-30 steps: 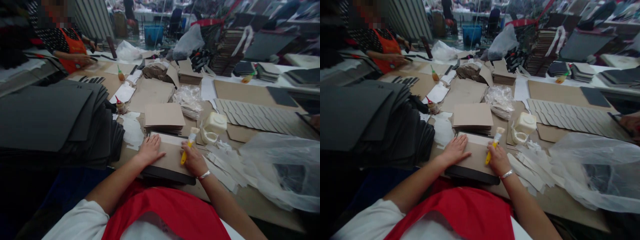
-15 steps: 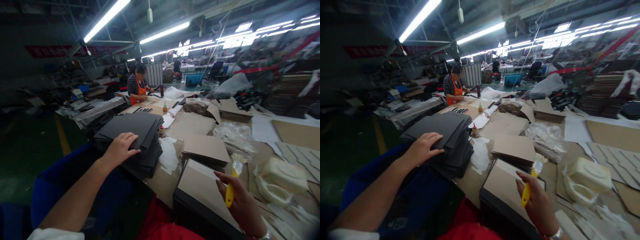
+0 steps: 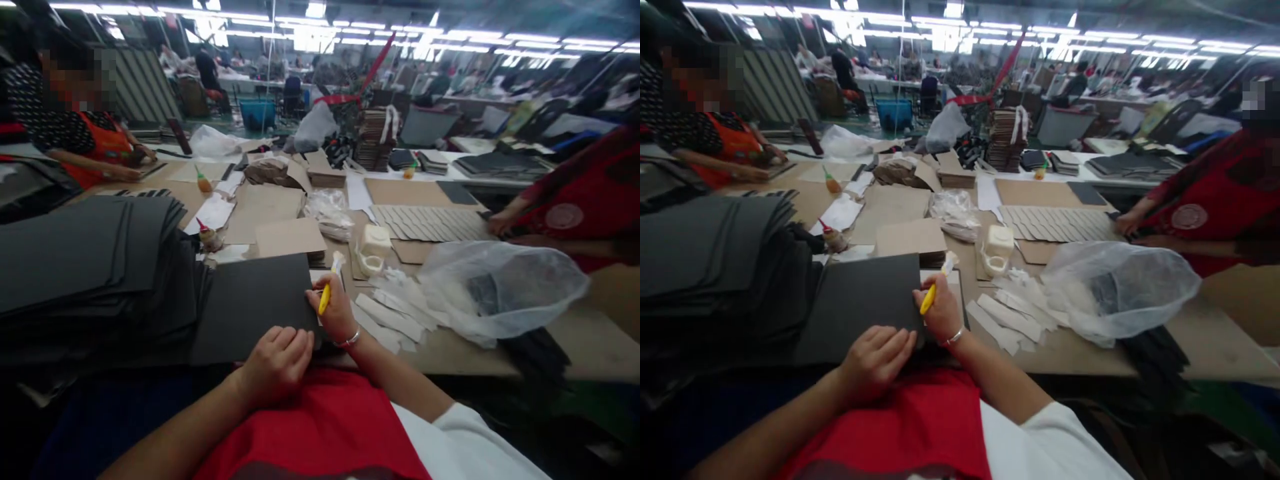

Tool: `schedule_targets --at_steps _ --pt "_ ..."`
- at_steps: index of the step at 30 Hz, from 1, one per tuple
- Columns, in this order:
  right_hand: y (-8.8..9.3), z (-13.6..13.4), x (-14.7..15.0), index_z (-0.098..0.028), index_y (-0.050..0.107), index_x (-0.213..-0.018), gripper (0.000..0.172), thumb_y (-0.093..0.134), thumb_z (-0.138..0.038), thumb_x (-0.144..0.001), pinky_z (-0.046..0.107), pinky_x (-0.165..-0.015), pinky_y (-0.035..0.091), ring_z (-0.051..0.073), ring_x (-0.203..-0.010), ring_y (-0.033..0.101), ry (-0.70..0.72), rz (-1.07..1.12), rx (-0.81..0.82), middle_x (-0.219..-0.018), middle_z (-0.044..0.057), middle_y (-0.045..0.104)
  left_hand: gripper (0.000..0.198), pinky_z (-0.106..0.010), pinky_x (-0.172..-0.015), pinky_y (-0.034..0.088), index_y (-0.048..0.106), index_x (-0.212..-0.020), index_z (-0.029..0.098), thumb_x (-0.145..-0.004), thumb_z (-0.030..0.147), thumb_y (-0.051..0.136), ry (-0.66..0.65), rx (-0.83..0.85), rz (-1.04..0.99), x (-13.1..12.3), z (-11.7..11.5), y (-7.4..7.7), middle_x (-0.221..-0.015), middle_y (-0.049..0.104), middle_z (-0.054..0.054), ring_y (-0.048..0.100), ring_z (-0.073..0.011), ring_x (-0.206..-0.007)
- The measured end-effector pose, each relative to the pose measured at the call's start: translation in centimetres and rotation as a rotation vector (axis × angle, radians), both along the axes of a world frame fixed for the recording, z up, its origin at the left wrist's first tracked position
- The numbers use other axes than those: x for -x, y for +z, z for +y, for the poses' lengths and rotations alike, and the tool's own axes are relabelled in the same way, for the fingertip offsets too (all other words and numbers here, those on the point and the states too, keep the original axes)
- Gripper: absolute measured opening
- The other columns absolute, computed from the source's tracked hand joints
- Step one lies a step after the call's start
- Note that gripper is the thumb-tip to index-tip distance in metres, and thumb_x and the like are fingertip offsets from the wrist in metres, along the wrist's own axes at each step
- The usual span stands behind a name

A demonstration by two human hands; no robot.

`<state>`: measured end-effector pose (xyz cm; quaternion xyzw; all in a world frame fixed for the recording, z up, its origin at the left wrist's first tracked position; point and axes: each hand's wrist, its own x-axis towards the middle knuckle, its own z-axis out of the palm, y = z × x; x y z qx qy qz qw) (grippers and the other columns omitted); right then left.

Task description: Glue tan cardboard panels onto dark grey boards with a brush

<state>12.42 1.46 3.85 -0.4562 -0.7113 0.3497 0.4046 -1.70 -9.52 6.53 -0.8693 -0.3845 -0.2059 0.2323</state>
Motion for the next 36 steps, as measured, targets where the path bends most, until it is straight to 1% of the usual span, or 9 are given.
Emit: schedule_targets --at_steps 3,7,13,16,18,23,30,32,36 --pt "-2.6 0.8 -3.9 -0.021 0.043 -0.091 0.02 0.052 -0.033 -0.078 0.03 -0.064 0.047 0.017 -0.068 0.06 -0.083 -0.177 -0.009 -0.081 0.004 0.061 0.026 -0.038 -0.087 0.045 0.059 -0.111 0.018 -0.087 0.026 0.051 0.031 0.206 -0.024 -1.2 1.6 -4.0 -0.107 0.065 -0.01 0.058 -0.0205 -0.097" --pt "-4.9 2.3 -7.1 -0.02 0.045 -0.092 0.019 0.049 -0.034 -0.079 0.031 -0.064 0.045 0.018 -0.068 0.06 -0.178 -0.302 -0.059 -0.081 0.005 0.061 0.039 -0.045 -0.101 0.034 0.056 -0.117 0.022 -0.08 0.033 0.062 0.14 0.434 -0.047 0.3 2.5 -6.9 -0.122 0.059 -0.008 0.052 -0.0239 -0.111" --pt "-5.5 4.3 -8.1 -0.018 0.051 -0.097 0.025 0.048 -0.038 -0.082 0.029 -0.06 0.042 0.018 -0.065 0.06 -0.161 -0.513 -0.12 -0.081 0.006 0.064 0.032 -0.038 -0.093 0.04 0.059 -0.11 0.021 -0.08 0.029 0.063 0.164 0.569 -0.046 1.4 4.2 -6.8 -0.115 0.061 -0.008 0.053 -0.0216 -0.106" --pt "-3.2 5.5 -9.0 -0.015 0.055 -0.108 0.039 0.046 -0.046 -0.085 0.028 -0.054 0.038 0.018 -0.06 0.058 -0.236 -0.605 -0.176 -0.074 0.007 0.064 0.03 -0.034 -0.083 0.043 0.058 -0.109 0.02 -0.081 0.032 0.06 0.184 0.632 -0.02 1.1 4.8 -6.2 -0.109 0.062 -0.008 0.054 -0.021 -0.099" --pt "-1.1 6.5 -9.2 -0.014 0.055 -0.114 0.048 0.04 -0.051 -0.087 0.027 -0.053 0.038 0.016 -0.057 0.056 -0.248 -0.499 -0.181 -0.068 0.005 0.062 0.036 -0.034 -0.079 0.043 0.056 -0.114 0.02 -0.081 0.035 0.06 0.201 0.643 -0.005 0.6 4.7 -6.1 -0.111 0.06 -0.008 0.054 -0.0218 -0.097" --pt "1.9 7.4 -4.2 -0.014 0.063 -0.094 0.055 0.038 -0.062 -0.083 0.021 -0.042 0.036 0.008 -0.042 0.046 0.125 -0.006 0.228 -0.057 0.0 0.056 0.046 -0.037 -0.078 0.041 0.051 -0.122 0.019 -0.08 0.038 0.06 0.285 0.631 -0.022 -1.0 3.8 -6.8 -0.122 0.054 -0.012 0.05 -0.0255 -0.1" --pt "-1.6 8.0 4.5 -0.016 0.061 -0.074 0.03 0.06 -0.046 -0.073 0.017 -0.034 0.031 0.005 -0.035 0.04 0.622 -0.07 0.592 -0.046 -0.006 0.051 0.039 -0.037 -0.069 0.041 0.054 -0.12 0.015 -0.088 0.037 0.046 0.288 0.614 -0.037 -2.0 3.6 -7.7 -0.115 0.057 -0.015 0.051 -0.0258 -0.094" --pt "-2.5 9.6 5.3 -0.016 0.06 -0.072 0.027 0.06 -0.043 -0.073 0.017 -0.034 0.031 0.005 -0.034 0.04 0.603 -0.076 0.596 -0.046 -0.005 0.051 0.039 -0.036 -0.068 0.041 0.054 -0.118 0.016 -0.087 0.038 0.049 0.286 0.608 -0.044 -1.9 3.8 -7.9 -0.112 0.059 -0.013 0.051 -0.0252 -0.092" --pt "-2.9 12.6 4.7 -0.016 0.057 -0.072 0.023 0.058 -0.039 -0.074 0.017 -0.032 0.032 0.006 -0.033 0.042 0.287 0.028 0.489 -0.045 -0.005 0.052 0.043 -0.035 -0.067 0.041 0.053 -0.118 0.017 -0.084 0.042 0.054 0.264 0.601 -0.049 -1.4 4.2 -8.1 -0.111 0.059 -0.011 0.051 -0.0239 -0.091"
